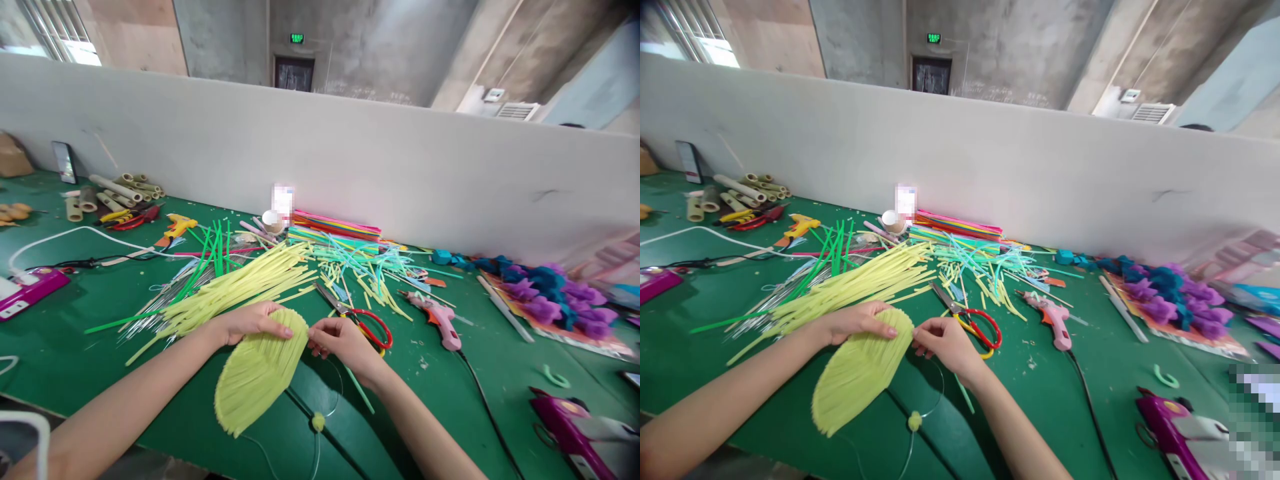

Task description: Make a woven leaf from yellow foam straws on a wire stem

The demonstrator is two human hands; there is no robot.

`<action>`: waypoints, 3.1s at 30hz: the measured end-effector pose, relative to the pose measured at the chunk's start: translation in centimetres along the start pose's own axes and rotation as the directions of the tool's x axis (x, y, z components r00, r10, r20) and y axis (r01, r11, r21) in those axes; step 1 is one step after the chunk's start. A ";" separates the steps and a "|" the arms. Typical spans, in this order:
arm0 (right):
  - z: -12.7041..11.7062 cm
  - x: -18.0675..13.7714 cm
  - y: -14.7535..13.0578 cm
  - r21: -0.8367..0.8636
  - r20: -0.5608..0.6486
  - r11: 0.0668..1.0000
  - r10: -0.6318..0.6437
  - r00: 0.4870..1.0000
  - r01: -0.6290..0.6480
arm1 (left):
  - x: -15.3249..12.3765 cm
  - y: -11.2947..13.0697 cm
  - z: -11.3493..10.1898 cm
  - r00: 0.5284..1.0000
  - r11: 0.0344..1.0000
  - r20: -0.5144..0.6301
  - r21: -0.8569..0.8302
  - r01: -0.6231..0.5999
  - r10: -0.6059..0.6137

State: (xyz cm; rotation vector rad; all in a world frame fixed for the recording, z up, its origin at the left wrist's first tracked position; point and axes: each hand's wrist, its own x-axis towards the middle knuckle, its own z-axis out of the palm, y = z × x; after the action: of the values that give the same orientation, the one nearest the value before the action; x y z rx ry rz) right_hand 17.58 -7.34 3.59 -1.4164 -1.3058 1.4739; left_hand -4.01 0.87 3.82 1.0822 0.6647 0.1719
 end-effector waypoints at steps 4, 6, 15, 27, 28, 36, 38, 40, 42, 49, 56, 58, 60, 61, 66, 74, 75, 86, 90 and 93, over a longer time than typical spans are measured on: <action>0.8 -0.1 0.0 -0.017 -0.055 1.000 -0.020 0.998 0.019 | 0.1 -0.1 -0.1 1.000 1.000 0.025 0.012 -0.008 0.008; 1.2 -0.2 0.0 -0.045 -0.090 0.998 -0.047 0.995 0.043 | 0.1 -0.2 -0.2 0.999 1.000 0.032 0.018 -0.014 0.013; 1.2 -0.3 -0.2 -0.068 -0.091 0.994 -0.094 0.991 0.088 | 0.2 -0.2 -0.4 1.000 1.000 0.001 0.004 -0.015 0.015; 1.2 0.2 0.6 -0.037 -0.064 0.995 -0.098 0.993 0.096 | 0.2 -0.1 -0.2 1.000 1.000 0.009 -0.006 -0.009 0.009; 1.2 0.2 0.5 -0.040 -0.069 0.994 -0.105 0.992 0.102 | 0.2 -0.1 -0.2 1.000 1.000 0.007 -0.005 -0.008 0.008; 1.9 0.0 0.7 -0.067 -0.139 0.983 -0.180 0.974 0.172 | 0.1 0.0 -0.1 0.999 1.000 0.027 -0.005 -0.017 0.017; 1.7 0.1 0.6 -0.058 -0.142 0.982 -0.189 0.972 0.182 | -0.1 0.1 -0.1 1.000 1.000 0.013 -0.001 -0.014 0.014; 0.9 0.2 0.4 -0.048 -0.133 0.981 -0.194 0.972 0.189 | -0.3 0.1 -0.2 1.000 1.000 -0.011 0.007 -0.008 0.008; -0.6 0.3 0.0 -0.046 -0.153 0.977 -0.211 0.966 0.206 | -0.4 0.3 -0.4 0.999 1.000 -0.037 -0.008 -0.012 0.011; -5.9 -0.8 -1.0 -0.300 -0.706 0.867 -0.482 0.519 0.398 | 0.0 1.1 -1.8 0.902 0.939 -0.377 -0.178 -0.294 0.211; -0.6 -0.9 0.1 -0.098 -0.451 0.940 -0.334 0.828 0.326 | 1.4 0.9 -2.8 0.748 0.812 -0.553 -0.203 -0.548 0.366; 0.8 -0.2 0.7 -0.042 -0.379 0.964 -0.260 0.888 0.264 | 1.5 0.8 -2.9 0.727 0.788 -0.566 -0.204 -0.581 0.389; 1.5 0.3 1.1 0.012 -0.333 0.976 -0.201 0.921 0.217 | 1.4 0.9 -2.9 0.713 0.769 -0.572 -0.207 -0.604 0.406; 1.7 0.5 1.3 0.037 -0.314 0.980 -0.176 0.933 0.198 | 1.3 0.9 -2.9 0.707 0.762 -0.575 -0.209 -0.613 0.412; 1.9 0.6 1.5 0.128 -0.228 0.981 -0.112 0.967 0.144 | 1.1 1.0 -2.5 0.698 0.748 -0.579 -0.214 -0.628 0.421; 2.6 0.3 1.2 0.160 -0.214 0.974 -0.124 0.969 0.160 | 1.1 0.9 -2.3 0.717 0.768 -0.555 -0.202 -0.608 0.421; 2.6 0.2 1.2 0.160 -0.219 0.974 -0.125 0.968 0.162 | 1.1 0.9 -2.3 0.720 0.770 -0.551 -0.200 -0.605 0.422; 1.4 0.3 1.3 0.120 -0.344 0.969 -0.164 0.925 0.217 | 0.3 1.4 -2.1 0.732 0.828 -0.537 -0.104 -0.551 0.419; 0.7 0.5 1.4 0.090 -0.414 0.960 -0.206 0.887 0.265 | 0.1 1.4 -2.1 0.733 0.873 -0.550 -0.014 -0.488 0.401; 0.4 0.5 1.4 0.094 -0.468 0.951 -0.219 0.856 0.294 | 0.1 1.3 -2.0 0.743 0.888 -0.548 -0.001 -0.460 0.384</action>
State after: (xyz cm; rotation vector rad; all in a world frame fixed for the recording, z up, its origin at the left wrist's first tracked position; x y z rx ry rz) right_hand 17.29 -7.27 2.09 -1.3162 -1.0064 0.9686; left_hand -4.88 3.06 4.30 1.0415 0.8802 0.9388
